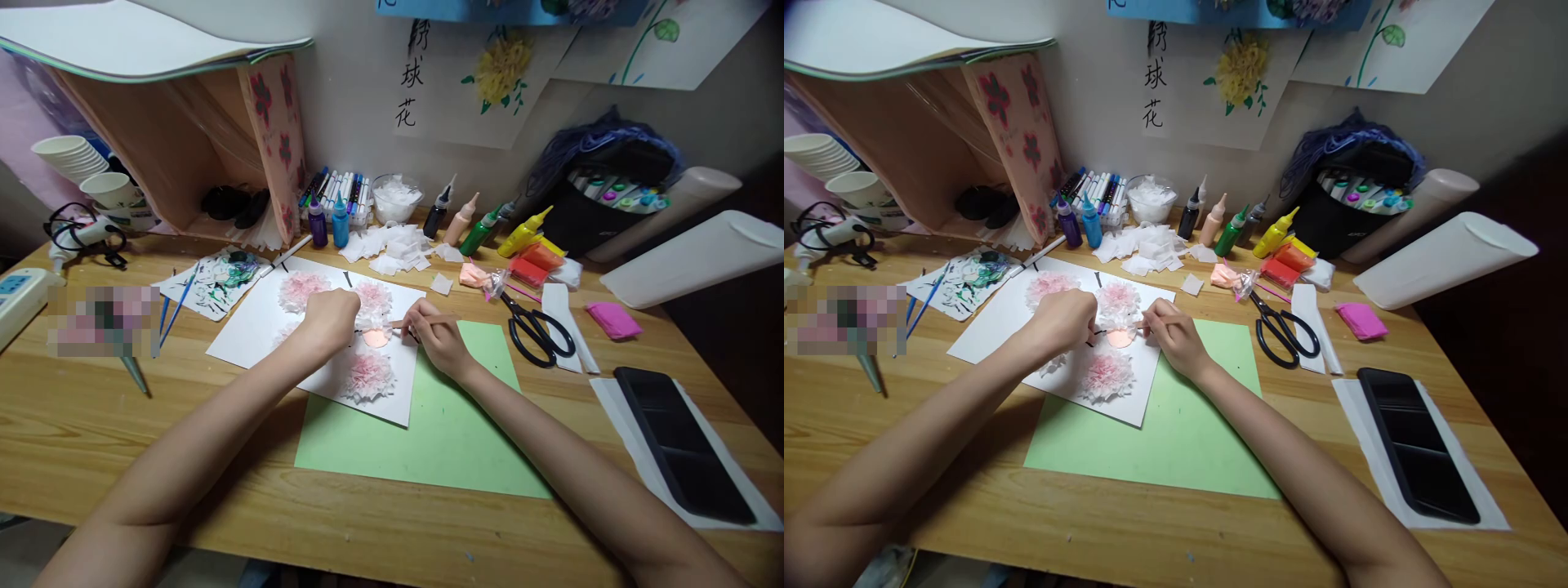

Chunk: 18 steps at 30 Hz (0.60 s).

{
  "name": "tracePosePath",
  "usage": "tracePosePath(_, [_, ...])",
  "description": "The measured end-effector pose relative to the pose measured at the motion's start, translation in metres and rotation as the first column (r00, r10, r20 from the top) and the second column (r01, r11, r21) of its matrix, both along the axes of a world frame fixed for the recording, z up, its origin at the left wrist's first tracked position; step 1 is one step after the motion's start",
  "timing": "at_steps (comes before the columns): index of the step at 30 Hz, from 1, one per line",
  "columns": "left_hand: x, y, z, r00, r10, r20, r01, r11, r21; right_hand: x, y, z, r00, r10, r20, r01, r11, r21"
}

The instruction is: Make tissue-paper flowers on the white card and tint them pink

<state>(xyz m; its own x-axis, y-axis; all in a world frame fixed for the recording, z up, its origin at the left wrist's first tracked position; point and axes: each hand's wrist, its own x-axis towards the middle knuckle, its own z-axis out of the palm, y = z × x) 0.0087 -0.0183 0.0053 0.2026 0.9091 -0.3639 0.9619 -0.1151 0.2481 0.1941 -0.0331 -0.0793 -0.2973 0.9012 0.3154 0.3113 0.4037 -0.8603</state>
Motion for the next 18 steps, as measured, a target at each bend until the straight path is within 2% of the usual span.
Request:
tracePosePath(3, [0.002,0.0,0.002,0.983,-0.074,-0.171,0.071,0.997,-0.018,-0.009,0.007,-0.003,0.985,-0.1,-0.138,0.08,0.987,-0.141])
tracePosePath(6, [0.002,0.0,0.004,0.973,-0.108,-0.206,0.103,0.994,-0.036,-0.011,0.009,-0.004,0.973,-0.114,-0.202,0.073,0.977,-0.199])
tracePosePath(12, [0.0,0.001,0.004,0.979,-0.096,-0.179,0.091,0.995,-0.034,-0.003,-0.001,-0.004,0.98,-0.133,-0.15,0.135,0.991,0.0])
tracePosePath(18, [0.001,0.002,0.003,0.984,-0.094,-0.15,0.09,0.995,-0.035,-0.003,-0.002,-0.003,0.994,-0.084,-0.068,0.087,0.995,0.041])
